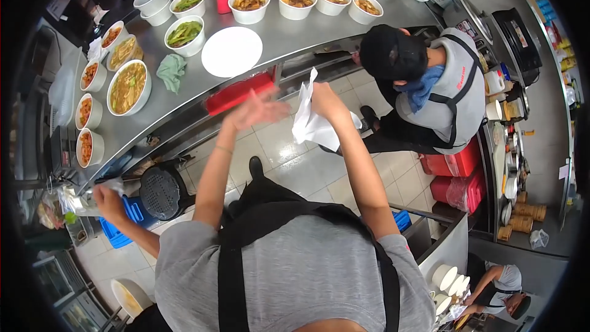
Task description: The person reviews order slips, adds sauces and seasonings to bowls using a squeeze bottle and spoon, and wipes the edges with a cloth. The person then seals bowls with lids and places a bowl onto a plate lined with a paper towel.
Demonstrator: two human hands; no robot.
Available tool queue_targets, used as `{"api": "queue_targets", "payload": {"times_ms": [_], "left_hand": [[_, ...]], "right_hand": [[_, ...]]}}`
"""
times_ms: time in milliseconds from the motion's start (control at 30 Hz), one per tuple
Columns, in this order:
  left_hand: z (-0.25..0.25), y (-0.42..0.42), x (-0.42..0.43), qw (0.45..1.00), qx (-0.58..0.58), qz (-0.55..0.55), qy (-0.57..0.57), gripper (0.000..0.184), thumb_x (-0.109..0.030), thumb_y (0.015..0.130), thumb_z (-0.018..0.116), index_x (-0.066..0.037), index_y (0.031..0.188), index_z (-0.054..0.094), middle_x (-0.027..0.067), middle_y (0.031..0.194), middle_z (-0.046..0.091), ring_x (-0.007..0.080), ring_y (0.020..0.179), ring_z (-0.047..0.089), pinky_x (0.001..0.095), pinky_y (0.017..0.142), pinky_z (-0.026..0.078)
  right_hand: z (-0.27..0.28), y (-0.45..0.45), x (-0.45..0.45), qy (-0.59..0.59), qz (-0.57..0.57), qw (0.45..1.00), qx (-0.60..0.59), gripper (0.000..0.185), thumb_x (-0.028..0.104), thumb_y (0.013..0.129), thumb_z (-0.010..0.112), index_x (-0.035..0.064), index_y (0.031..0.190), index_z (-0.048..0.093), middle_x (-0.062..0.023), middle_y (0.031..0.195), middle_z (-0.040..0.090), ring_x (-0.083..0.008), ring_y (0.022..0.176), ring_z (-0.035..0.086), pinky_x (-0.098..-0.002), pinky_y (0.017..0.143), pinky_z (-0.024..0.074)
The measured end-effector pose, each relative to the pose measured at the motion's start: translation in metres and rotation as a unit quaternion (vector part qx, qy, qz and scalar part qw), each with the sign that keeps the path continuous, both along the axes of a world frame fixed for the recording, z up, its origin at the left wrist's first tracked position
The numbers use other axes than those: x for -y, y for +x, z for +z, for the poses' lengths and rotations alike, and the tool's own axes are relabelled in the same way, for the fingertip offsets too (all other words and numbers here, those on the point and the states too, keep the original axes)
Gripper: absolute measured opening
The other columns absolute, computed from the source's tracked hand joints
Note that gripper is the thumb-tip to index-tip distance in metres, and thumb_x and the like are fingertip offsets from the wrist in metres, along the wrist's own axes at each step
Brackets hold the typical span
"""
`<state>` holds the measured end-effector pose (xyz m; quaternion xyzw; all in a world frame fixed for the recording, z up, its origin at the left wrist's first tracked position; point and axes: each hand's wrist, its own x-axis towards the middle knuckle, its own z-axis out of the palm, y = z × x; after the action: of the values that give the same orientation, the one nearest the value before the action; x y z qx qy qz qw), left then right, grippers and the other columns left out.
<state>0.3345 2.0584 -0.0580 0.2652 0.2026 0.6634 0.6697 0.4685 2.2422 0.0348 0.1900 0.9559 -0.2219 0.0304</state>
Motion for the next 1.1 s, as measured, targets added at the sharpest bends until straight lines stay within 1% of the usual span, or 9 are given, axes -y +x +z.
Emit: {"api": "queue_targets", "payload": {"times_ms": [33,100,233,367,433,600,767,1067,1100], "left_hand": [[-0.006,0.02,-0.002,0.992,-0.123,0.012,-0.011,0.096,-0.065,0.073,0.051,-0.014,0.141,0.007,0.0177,0.128,0.043,0.0292,0.112,0.048,0.0415,0.095,0.038],[-0.009,0.047,-0.009,0.991,-0.114,0.069,0.019,0.079,-0.044,0.081,0.06,-0.013,0.139,0.015,0.0128,0.125,0.045,0.0236,0.11,0.049,0.0387,0.092,0.041],[-0.003,0.046,-0.023,0.908,-0.105,0.32,-0.248,0.025,-0.017,0.087,0.055,-0.01,0.108,0.043,0.0031,0.099,0.058,0.0136,0.087,0.059,0.0303,0.075,0.049],[-0.016,0.001,-0.013,0.844,-0.026,0.471,-0.256,0.01,-0.015,0.087,0.054,-0.008,0.093,0.051,0.0042,0.085,0.061,0.0114,0.068,0.059,0.0256,0.061,0.05],[-0.011,-0.023,-0.008,0.834,-0.061,0.482,-0.262,0.009,-0.014,0.087,0.054,-0.007,0.093,0.051,0.004,0.083,0.061,0.0109,0.069,0.059,0.0257,0.061,0.05],[0.001,-0.064,-0.007,0.795,-0.248,0.51,-0.215,0.01,-0.01,0.09,0.05,-0.005,0.099,0.049,0.0027,0.079,0.06,0.0077,0.071,0.056,0.0208,0.063,0.045],[0.024,-0.104,-0.013,0.794,-0.462,0.382,-0.104,0.046,0.003,0.081,0.054,-0.008,0.125,0.043,0.0039,0.094,0.052,0.0037,0.068,0.045,0.0158,0.061,0.039],[0.098,-0.104,-0.037,0.836,-0.358,0.4,-0.112,0.062,0.008,0.075,0.057,-0.009,0.131,0.037,0.006,0.124,0.041,0.0096,0.086,0.052,0.0217,0.071,0.046],[0.088,-0.108,-0.04,0.843,-0.328,0.417,-0.09,0.06,0.009,0.076,0.057,-0.008,0.13,0.038,0.0057,0.122,0.042,0.0102,0.087,0.052,0.0217,0.073,0.046]], "right_hand": [[-0.012,-0.013,-0.009,-0.001,0.005,1.0,-0.003,0.018,0.006,0.077,0.048,-0.0061,0.084,0.059,-0.0277,0.088,0.059,-0.0416,0.086,0.058,-0.0477,0.075,0.0474],[-0.017,-0.033,-0.013,-0.004,-0.027,1.0,0.013,0.018,0.003,0.075,0.048,-0.0077,0.084,0.059,-0.0286,0.089,0.059,-0.0418,0.088,0.057,-0.048,0.076,0.0469],[-0.05,-0.066,-0.02,-0.029,0.012,0.998,-0.053,0.015,0.001,0.069,0.059,-0.0015,0.083,0.062,-0.0216,0.084,0.062,-0.0341,0.081,0.061,-0.0386,0.071,0.0483],[-0.043,-0.063,-0.011,-0.202,-0.021,0.954,-0.22,0.013,-0.002,0.071,0.059,0.0012,0.083,0.064,-0.0134,0.08,0.064,-0.0237,0.076,0.063,-0.0297,0.068,0.0478],[-0.054,-0.061,-0.01,-0.357,-0.073,0.9,-0.241,0.018,-0.003,0.076,0.055,0.0043,0.087,0.066,-0.0075,0.089,0.062,-0.0118,0.08,0.057,-0.023,0.07,0.0434],[-0.03,-0.057,0.019,-0.504,-0.054,0.847,-0.163,0.032,-0.005,0.08,0.052,0.0067,0.108,0.062,-0.0041,0.112,0.05,-0.0098,0.091,0.049,-0.0203,0.079,0.0387],[-0.015,-0.075,0.013,-0.56,-0.067,0.804,-0.189,0.043,-0.007,0.079,0.054,0.007,0.12,0.054,-0.0053,0.114,0.049,-0.0097,0.09,0.053,-0.023,0.083,0.04],[0.012,-0.107,-0.044,-0.444,0.056,0.865,-0.227,0.054,-0.01,0.077,0.056,0.0005,0.128,0.042,-0.0077,0.131,0.039,-0.0098,0.1,0.052,-0.0303,0.106,0.0147],[0.014,-0.112,-0.05,-0.457,0.073,0.848,-0.258,0.058,-0.01,0.076,0.056,0.0019,0.13,0.04,-0.008,0.133,0.037,-0.0104,0.102,0.051,-0.028,0.102,0.0243]]}}
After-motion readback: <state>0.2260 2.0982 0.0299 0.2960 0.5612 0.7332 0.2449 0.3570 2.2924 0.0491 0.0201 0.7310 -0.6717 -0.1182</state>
